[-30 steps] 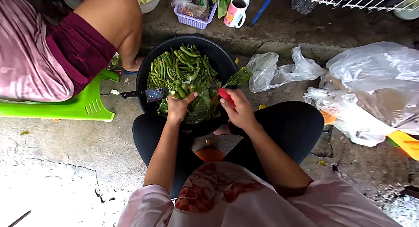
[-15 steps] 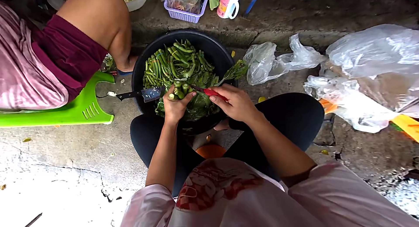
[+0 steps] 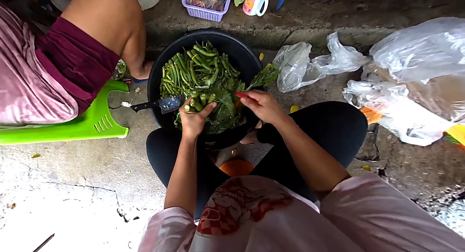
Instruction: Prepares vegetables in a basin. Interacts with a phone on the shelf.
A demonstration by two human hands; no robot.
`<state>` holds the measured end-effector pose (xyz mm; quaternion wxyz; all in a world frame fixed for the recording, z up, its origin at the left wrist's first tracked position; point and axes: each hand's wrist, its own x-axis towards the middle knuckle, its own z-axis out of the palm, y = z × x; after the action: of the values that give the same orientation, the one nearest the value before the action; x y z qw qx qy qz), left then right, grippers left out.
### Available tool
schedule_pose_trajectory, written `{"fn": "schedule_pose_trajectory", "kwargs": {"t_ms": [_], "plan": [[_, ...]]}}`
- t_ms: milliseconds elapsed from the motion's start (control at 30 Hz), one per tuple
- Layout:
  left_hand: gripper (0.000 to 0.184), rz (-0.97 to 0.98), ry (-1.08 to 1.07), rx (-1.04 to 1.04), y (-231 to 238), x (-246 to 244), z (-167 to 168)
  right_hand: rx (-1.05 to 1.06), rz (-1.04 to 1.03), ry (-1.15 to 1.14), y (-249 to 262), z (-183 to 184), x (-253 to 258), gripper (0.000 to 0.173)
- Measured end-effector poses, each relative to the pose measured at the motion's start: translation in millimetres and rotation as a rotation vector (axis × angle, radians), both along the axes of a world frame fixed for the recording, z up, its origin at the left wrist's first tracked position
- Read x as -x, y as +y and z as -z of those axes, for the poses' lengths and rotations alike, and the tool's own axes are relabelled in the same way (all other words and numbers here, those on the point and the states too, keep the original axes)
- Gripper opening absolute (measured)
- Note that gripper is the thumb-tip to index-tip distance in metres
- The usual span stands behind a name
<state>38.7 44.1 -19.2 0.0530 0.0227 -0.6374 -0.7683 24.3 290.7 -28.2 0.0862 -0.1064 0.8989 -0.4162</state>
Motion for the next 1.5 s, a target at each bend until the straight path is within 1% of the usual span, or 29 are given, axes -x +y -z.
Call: {"fn": "schedule_pose_trajectory", "kwargs": {"t_ms": [33,100,167,233,300,333,400,500,567,633,700,767,833,900,967,1033,1100,1200,1233,1267,1300,1333,1367,1433,1500], "plan": [[0.032,-0.014,-0.019,-0.050,1,1,1,0.018,0.014,-0.015,0,2,1,0.038],[0.031,-0.041,-0.099,-0.229,5,2,1,0.017,0.046,-0.087,-5,6,-4,0.038],[0.026,-0.036,-0.180,-0.434,3,8,-1,-0.089,0.085,-0.246,-15,13,-1,0.041],[0.022,0.030,-0.239,-0.607,-4,7,1,-0.244,0.112,-0.488,-29,29,-3,0.047],[0.019,0.109,-0.302,-0.736,-7,5,-1,-0.317,0.115,-0.708,-46,48,-9,0.052],[0.020,0.130,-0.344,-0.781,-7,3,-3,-0.324,0.112,-0.777,-54,59,-13,0.053],[0.021,0.152,-0.422,-0.810,-8,-1,-5,-0.314,0.094,-0.825,-68,84,-20,0.053],[0.021,0.167,-0.468,-0.838,-8,-2,-5,-0.307,0.058,-0.761,-75,106,-17,0.060],[0.026,0.162,-0.443,-0.827,-8,0,-3,-0.209,0.096,-0.631,-71,104,-10,0.057],[0.028,0.112,-0.422,-0.750,-4,2,-3,-0.001,0.204,-0.423,-67,84,-5,0.043],[0.028,0.032,-0.411,-0.656,1,5,-4,0.274,0.283,-0.214,-70,50,-2,0.032],[0.027,-0.015,-0.386,-0.608,4,6,-3,0.490,0.225,-0.110,-77,20,-2,0.026],[0.026,-0.025,-0.362,-0.583,5,8,-2,0.569,0.113,-0.127,-87,2,-4,0.024],[0.025,-0.016,-0.348,-0.569,5,8,-2,0.549,0.083,-0.153,-96,-4,-5,0.025],[0.026,-0.023,-0.354,-0.579,5,8,-3,0.539,0.113,-0.146,-101,-8,-7,0.022],[0.031,-0.020,-0.354,-0.606,5,7,-3,0.533,0.133,-0.071,-101,-11,-8,0.020],[0.037,-0.003,-0.348,-0.640,4,6,-3,0.494,0.117,0.066,-102,-15,-11,0.021],[0.051,0.032,-0.335,-0.668,6,6,-4,0.394,0.060,0.186,-106,-24,-12,0.018],[0.046,0.023,-0.343,-0.676,7,6,-6,0.363,0.037,0.203,-108,-26,-11,0.017],[0.034,0.005,-0.354,-0.676,7,6,-8,0.336,0.010,0.199,-109,-29,-9,0.017],[0.023,-0.025,-0.368,-0.664,8,6,-11,0.305,-0.030,0.164,-108,-33,-7,0.019],[0.017,-0.064,-0.384,-0.652,9,7,-15,0.279,-0.083,0.100,-104,-40,-2,0.023],[0.015,-0.107,-0.396,-0.648,9,8,-18,0.259,-0.144,0.023,-99,-47,7,0.026],[0.012,-0.158,-0.398,-0.640,5,8,-24,0.236,-0.204,-0.066,-88,-56,34,0.026],[0.012,-0.153,-0.404,-0.652,-1,8,-30,0.222,-0.136,-0.012,-78,-54,73,0.023]]}}
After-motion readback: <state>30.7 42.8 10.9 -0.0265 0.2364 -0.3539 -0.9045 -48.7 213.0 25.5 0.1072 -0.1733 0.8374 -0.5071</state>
